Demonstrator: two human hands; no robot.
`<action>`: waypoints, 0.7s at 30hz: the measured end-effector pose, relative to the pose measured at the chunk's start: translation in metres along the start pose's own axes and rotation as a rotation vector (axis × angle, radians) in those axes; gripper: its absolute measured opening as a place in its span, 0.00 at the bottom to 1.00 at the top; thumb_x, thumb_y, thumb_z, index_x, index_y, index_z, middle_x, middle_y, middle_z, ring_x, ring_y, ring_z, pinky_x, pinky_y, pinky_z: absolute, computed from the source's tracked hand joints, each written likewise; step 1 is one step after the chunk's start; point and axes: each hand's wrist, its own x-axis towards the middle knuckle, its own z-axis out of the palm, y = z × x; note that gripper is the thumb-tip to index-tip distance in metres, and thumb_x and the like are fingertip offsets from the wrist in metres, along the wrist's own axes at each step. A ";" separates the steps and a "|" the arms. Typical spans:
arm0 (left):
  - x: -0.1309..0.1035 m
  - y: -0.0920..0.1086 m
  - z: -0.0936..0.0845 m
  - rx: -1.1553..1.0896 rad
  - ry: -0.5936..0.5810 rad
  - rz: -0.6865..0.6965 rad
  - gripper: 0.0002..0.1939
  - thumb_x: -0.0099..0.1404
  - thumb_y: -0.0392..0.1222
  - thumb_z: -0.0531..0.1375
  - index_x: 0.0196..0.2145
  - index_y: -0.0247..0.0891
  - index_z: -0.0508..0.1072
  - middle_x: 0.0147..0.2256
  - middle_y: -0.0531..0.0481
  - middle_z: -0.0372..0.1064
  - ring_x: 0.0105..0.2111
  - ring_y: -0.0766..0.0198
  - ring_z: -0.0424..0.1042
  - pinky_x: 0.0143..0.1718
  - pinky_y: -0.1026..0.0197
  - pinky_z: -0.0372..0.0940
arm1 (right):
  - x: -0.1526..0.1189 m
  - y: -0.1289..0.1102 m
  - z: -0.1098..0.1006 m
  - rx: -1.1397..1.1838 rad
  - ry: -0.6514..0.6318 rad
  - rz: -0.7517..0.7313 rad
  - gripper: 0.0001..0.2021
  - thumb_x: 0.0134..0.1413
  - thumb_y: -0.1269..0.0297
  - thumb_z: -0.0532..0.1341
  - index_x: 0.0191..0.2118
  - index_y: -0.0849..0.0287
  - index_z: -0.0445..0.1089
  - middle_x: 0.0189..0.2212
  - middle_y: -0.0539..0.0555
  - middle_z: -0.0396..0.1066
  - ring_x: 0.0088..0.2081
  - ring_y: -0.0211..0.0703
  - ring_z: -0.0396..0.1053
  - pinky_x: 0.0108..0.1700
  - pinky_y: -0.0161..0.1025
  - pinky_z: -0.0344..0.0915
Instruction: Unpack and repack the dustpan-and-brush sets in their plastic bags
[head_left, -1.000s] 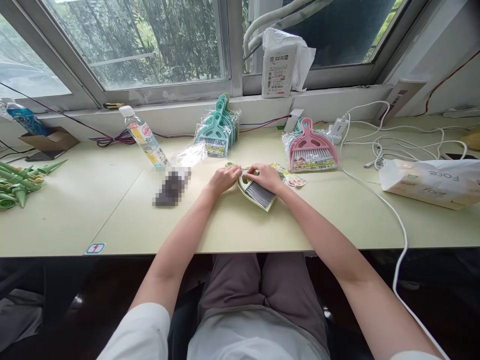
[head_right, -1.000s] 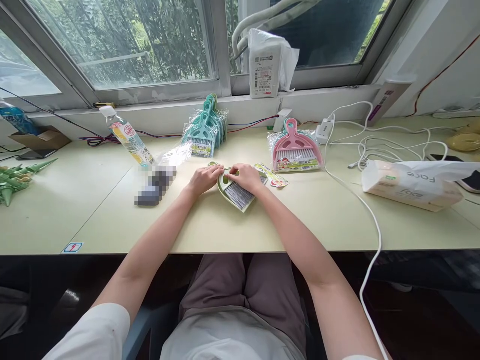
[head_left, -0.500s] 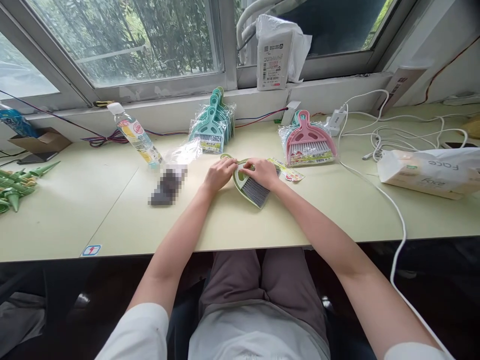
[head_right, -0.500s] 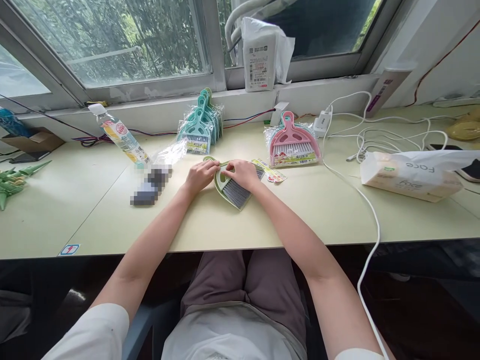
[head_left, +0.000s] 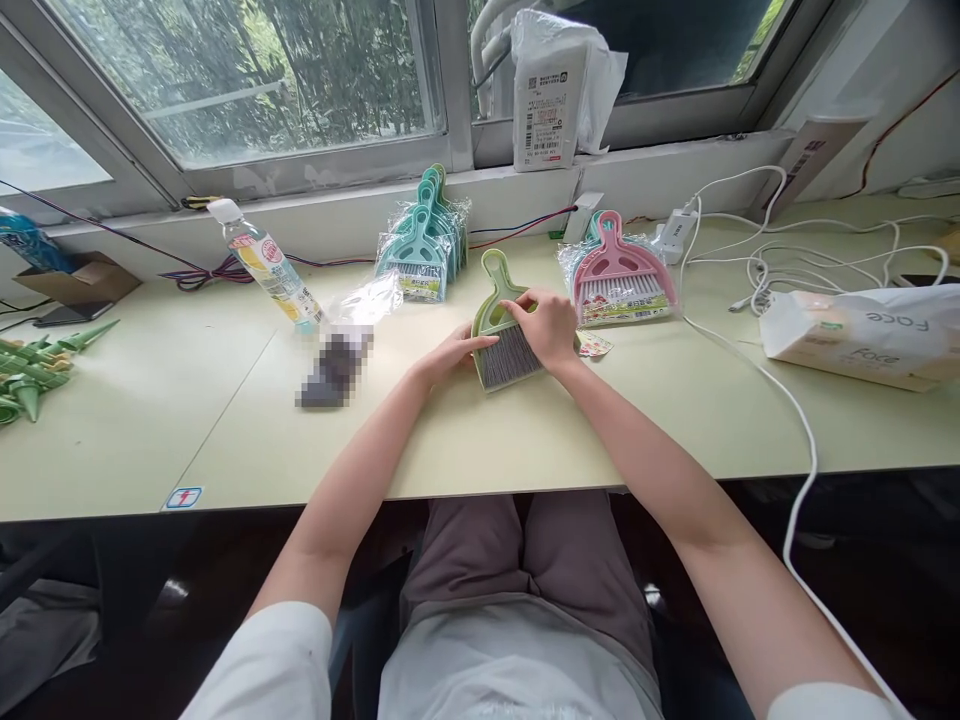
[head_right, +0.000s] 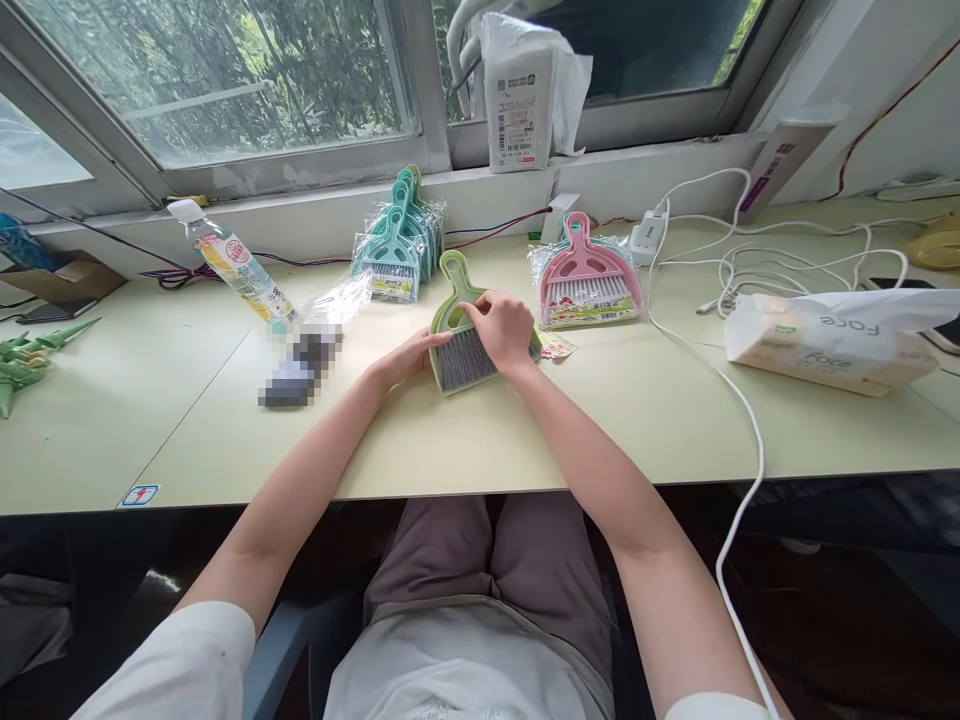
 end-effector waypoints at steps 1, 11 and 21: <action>0.000 -0.001 -0.003 -0.009 0.027 0.010 0.24 0.56 0.47 0.66 0.50 0.39 0.72 0.42 0.46 0.75 0.41 0.55 0.75 0.41 0.58 0.68 | 0.002 0.003 -0.001 -0.002 -0.004 -0.006 0.21 0.65 0.49 0.51 0.37 0.59 0.75 0.39 0.60 0.75 0.41 0.49 0.70 0.40 0.39 0.59; 0.019 -0.014 -0.061 -0.311 0.497 0.103 0.21 0.64 0.48 0.61 0.52 0.37 0.70 0.42 0.44 0.76 0.44 0.56 0.75 0.45 0.55 0.70 | 0.023 0.038 0.003 -0.017 0.066 0.011 0.24 0.69 0.56 0.41 0.45 0.61 0.73 0.39 0.59 0.75 0.39 0.45 0.71 0.43 0.39 0.62; 0.012 -0.006 -0.059 -0.310 0.560 0.059 0.20 0.61 0.39 0.63 0.50 0.37 0.69 0.40 0.46 0.75 0.39 0.59 0.76 0.45 0.56 0.72 | 0.021 0.039 0.004 0.151 -0.626 -0.080 0.22 0.50 0.76 0.58 0.52 0.56 0.72 0.50 0.56 0.72 0.48 0.44 0.68 0.49 0.37 0.65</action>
